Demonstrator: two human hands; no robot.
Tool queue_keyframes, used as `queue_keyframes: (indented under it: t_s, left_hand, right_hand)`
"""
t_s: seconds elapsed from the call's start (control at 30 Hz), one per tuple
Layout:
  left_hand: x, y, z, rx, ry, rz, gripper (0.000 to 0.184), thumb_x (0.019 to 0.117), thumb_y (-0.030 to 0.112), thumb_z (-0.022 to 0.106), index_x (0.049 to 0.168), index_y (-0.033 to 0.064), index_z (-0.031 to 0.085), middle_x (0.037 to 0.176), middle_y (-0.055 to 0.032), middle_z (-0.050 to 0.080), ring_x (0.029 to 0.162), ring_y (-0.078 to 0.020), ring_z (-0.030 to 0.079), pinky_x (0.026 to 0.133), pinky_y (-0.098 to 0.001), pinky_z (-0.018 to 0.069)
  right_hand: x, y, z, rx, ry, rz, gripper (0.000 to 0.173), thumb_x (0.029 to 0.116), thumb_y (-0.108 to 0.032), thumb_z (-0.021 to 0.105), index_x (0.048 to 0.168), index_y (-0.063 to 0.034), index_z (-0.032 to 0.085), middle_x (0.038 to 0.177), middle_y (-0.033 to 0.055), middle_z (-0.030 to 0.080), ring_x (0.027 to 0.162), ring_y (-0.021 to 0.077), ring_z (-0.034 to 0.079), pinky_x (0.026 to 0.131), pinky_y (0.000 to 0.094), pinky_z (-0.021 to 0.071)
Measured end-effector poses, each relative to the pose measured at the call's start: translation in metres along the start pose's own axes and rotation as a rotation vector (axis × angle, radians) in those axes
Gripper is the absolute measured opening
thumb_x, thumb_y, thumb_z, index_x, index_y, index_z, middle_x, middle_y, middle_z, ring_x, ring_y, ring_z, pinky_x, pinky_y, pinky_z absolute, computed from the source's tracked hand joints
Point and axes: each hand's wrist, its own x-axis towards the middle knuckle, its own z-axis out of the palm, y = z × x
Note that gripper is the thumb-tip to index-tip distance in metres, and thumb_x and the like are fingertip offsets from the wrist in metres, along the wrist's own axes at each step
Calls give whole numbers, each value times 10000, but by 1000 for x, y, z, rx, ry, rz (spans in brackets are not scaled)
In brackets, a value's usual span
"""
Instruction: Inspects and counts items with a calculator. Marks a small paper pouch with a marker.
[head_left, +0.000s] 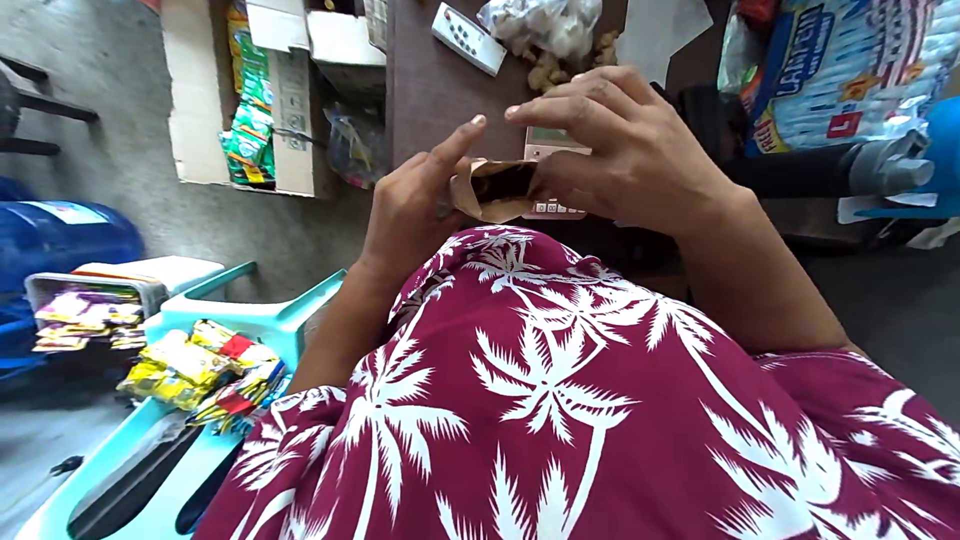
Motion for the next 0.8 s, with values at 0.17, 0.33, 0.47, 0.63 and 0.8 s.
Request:
queue_keyframes:
  t_s: [0.17,0.33,0.47,0.63,0.8]
  left_hand:
    - [3,3,2,-70,-13,20,514,899,107,757,1363,-46,596,1133,-200,738,1044,-274,723,960,-388,563]
    - [6,6,5,39,-34,22,485,894,161,775,1340,19,650,1113,-189,741,964,-294,720,888,-396,569]
    - [8,6,7,82,-48,38,453,895,148,767,1319,28,664,1071,-176,751,952,-294,724,869,-391,571]
    - [5,1,5,74,-56,22,476,894,148,768,1339,28,650,1090,-183,747,947,-302,722,874,-398,569]
    - [2,-2,3,-76,-78,-5,402,895,142,763,1259,-7,683,1115,-183,742,1003,-255,722,935,-374,562]
  right_hand:
    - [-11,-3,-4,44,2,40,191,1036,-117,553,935,-42,697,1364,165,648,1224,341,623,1049,485,445]
    - [-8,-9,-3,4,-80,57,207,1054,-56,502,1063,-73,708,1446,151,596,1279,340,594,1042,505,442]
    - [-5,-9,4,-23,-107,37,240,1040,-10,493,1081,-77,720,1469,143,576,1265,341,597,1031,510,448]
    - [-7,-4,3,-19,-110,43,205,1044,-52,514,978,-27,707,1437,142,603,1250,328,610,1020,496,458]
    - [-11,3,-1,111,-120,31,222,1035,-121,523,935,-49,707,1371,167,637,1191,354,637,1017,519,467]
